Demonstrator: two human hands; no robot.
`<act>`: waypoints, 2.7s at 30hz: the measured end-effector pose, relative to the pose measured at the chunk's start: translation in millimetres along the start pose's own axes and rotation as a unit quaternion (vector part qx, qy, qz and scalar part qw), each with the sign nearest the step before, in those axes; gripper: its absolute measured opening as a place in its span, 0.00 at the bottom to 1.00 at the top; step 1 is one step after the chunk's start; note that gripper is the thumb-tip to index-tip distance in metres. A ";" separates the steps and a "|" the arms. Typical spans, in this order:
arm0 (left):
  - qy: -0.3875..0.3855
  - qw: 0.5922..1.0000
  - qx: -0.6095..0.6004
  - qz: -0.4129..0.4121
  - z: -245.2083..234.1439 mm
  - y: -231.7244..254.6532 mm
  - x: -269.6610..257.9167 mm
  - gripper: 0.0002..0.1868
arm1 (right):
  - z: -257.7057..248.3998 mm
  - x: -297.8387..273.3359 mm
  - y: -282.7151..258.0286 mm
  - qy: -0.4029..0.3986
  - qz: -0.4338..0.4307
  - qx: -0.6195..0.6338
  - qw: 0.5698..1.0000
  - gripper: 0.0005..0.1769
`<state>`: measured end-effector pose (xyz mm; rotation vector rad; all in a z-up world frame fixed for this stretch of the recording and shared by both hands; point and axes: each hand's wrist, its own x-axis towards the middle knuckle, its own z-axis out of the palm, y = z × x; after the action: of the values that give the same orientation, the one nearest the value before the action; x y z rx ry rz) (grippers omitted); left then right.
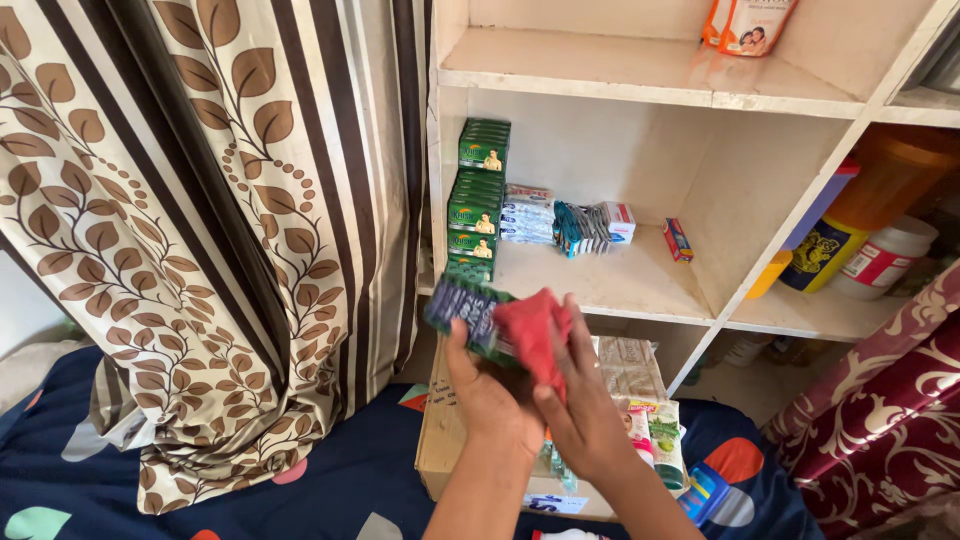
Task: The person wipes a shelf with a red cloth and then wipes and places multiple packaged items onto the shelf. They handle orange pouches, green boxes, and white boxes, arranging them in neat stacks.
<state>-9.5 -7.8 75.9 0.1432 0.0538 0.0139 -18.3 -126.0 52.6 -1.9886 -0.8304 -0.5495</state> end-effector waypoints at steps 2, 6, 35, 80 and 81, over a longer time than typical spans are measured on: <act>0.012 0.999 -0.015 0.036 -2.3 -4.2 2.5 0.38 | 4.6 1.8 10.7 0.006 0.051 0.025 0.998 0.38; 0.025 1.000 0.017 -0.005 -16.6 -7.5 7.2 0.39 | 16.7 -7.6 26.0 -0.028 0.045 -0.083 0.995 0.36; -0.094 0.944 0.312 -0.055 -39.7 19.0 6.7 0.29 | -20.4 15.7 48.7 0.095 0.324 0.313 0.888 0.37; 0.170 0.963 0.199 -0.072 -35.3 28.4 29.9 0.23 | -38.1 11.6 48.8 -0.069 0.185 -0.009 0.980 0.45; 0.164 0.960 0.218 -0.067 -39.0 28.6 35.3 0.23 | -39.1 14.7 46.1 -0.098 0.171 0.035 0.980 0.47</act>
<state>23.4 26.7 39.5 0.5791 0.4000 -0.1106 23.2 -172.2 56.2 -2.0822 -0.5952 -0.1247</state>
